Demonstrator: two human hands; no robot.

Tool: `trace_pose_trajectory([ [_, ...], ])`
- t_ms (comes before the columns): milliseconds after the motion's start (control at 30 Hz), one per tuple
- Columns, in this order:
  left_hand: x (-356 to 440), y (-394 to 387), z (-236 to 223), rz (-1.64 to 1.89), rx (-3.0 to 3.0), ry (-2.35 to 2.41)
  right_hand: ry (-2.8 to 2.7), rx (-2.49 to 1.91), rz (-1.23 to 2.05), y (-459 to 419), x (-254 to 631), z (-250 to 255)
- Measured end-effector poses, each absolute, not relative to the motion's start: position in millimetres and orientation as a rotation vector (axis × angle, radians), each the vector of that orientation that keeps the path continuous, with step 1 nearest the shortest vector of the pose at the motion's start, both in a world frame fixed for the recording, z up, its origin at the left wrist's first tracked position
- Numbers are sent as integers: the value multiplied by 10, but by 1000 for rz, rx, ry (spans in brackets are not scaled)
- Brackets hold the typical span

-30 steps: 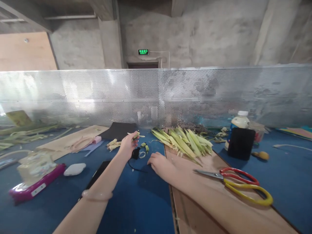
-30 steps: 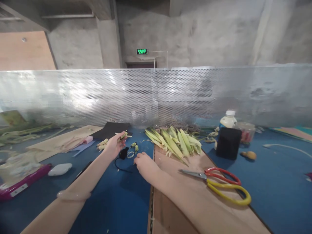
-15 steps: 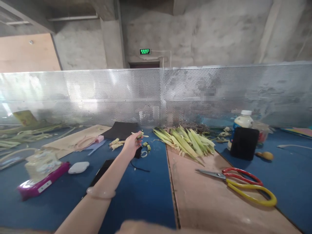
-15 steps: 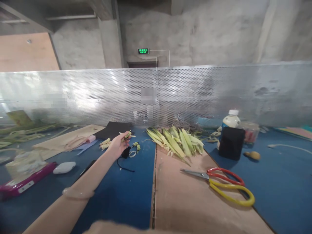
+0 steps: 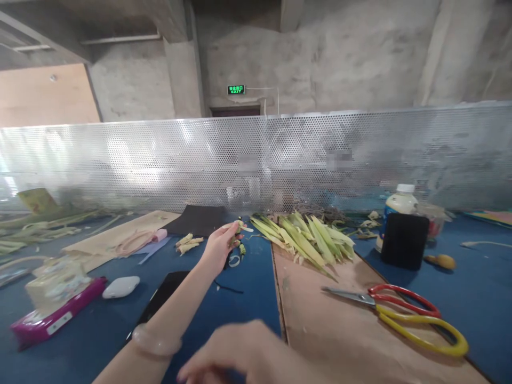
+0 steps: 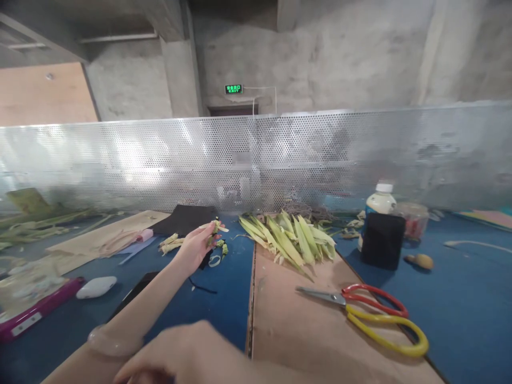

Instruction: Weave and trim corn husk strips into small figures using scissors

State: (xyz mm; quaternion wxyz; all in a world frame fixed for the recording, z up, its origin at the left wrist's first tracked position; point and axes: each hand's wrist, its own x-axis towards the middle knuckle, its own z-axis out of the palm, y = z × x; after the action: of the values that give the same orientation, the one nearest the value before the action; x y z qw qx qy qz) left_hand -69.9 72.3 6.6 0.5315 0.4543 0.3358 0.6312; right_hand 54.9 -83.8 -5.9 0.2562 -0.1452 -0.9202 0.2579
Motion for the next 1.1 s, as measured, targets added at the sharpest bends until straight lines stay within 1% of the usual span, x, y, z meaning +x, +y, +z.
trace_pose_trajectory([
  [67, -582, 651, 33, 1448, 1124, 806, -2299, -580, 603, -629, 730, 51],
  [133, -454, 572, -8, 1398, 1167, 803, -2022, -778, 373, -365, 964, 143],
  [200, -340, 497, -48, 1356, 1221, 794, -1931, -998, 233, -104, 1216, 192],
  [333, -211, 389, -103, 1283, 1294, 803, -1944, -1157, 199, 122, 1683, 129],
  [467, -187, 357, -132, 1263, 1305, 813, -2148, -1231, 228, -71, 2182, -102],
  [567, -189, 356, -133, 1247, 1312, 811, -2295, -1521, 21, -237, 2676, -254],
  [600, -190, 353, -130, 1240, 1314, 801, -2335, -1618, 6, -273, 2851, -273],
  [633, -190, 350, -125, 1230, 1310, 789, -2337, -1723, 13, -299, 3020, -273],
  [700, -189, 341, -119, 1207, 1277, 769, -2309, -1950, 174, -332, 3312, -221],
  [767, -185, 336, -119, 1201, 1216, 758, -2307, -1917, 333, -344, 3510, -141],
  [833, -182, 339, -127, 1212, 1154, 739, -2334, -1869, 385, -335, 3604, -98],
  [900, -183, 350, -137, 1228, 1109, 709, -2365, -1828, 296, -301, 3615, -136],
  [1000, -195, 374, -150, 1240, 1075, 682, -2363, -1743, 15, -239, 3569, -305],
  [1100, -212, 399, -152, 1248, 1045, 683, -2332, -1671, -60, -243, 3557, -450],
])
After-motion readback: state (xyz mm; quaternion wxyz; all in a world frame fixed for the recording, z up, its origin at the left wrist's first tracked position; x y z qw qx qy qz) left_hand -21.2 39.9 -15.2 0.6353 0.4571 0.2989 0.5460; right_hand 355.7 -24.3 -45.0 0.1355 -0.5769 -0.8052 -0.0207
